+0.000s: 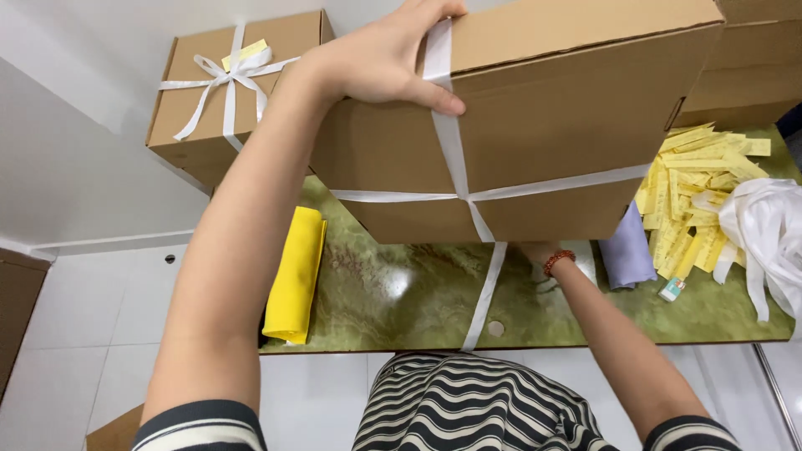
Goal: The person wraps a rolled black cloth in a clear plastic bag and places it inside a brown cardboard box. They then close the box and tie a white ribbon around it, finishing with a bow on top.
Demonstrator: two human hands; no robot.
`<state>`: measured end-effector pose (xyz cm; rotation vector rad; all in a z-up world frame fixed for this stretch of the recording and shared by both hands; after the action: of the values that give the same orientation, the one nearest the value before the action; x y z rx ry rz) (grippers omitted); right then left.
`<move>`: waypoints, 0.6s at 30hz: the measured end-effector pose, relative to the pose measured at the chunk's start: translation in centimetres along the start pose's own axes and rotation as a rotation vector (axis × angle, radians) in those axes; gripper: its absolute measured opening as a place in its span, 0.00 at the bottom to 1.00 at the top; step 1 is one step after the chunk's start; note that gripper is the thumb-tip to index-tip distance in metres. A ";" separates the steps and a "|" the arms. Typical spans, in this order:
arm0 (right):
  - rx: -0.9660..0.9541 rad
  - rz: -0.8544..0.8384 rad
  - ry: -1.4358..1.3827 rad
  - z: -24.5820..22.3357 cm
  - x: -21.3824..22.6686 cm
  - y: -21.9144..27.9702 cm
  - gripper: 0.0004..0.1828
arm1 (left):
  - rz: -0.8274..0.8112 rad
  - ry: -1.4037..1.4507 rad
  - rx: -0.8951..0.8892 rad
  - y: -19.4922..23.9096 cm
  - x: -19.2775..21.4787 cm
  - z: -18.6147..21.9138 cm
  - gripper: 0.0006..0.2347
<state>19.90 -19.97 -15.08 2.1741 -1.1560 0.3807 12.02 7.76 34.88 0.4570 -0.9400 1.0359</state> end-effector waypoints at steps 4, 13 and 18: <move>0.076 -0.120 -0.347 -4.8 1.9 0.3 0.19 | -0.105 0.028 -0.061 4.6 1.5 1.7 0.42; 0.233 -0.391 -1.111 -15.8 9.8 2.5 0.15 | -0.298 -0.067 -0.066 8.1 -2.1 5.8 0.44; 0.781 0.431 0.388 -25.0 15.7 -1.3 0.11 | -0.158 -0.222 -0.163 8.8 -5.7 6.4 0.48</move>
<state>31.00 -13.03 11.39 2.2679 -1.3805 1.5880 0.47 4.34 32.79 0.5085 -1.1575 0.7688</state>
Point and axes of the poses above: each hand's wrist, its own y-axis away from the middle knuckle, its own x-axis out of the back of the hand, z = x × y, the point moved 5 cm from there along -y, towards the middle knuckle, and after that the axes turned 3 degrees about y, right-handed, at the moved point
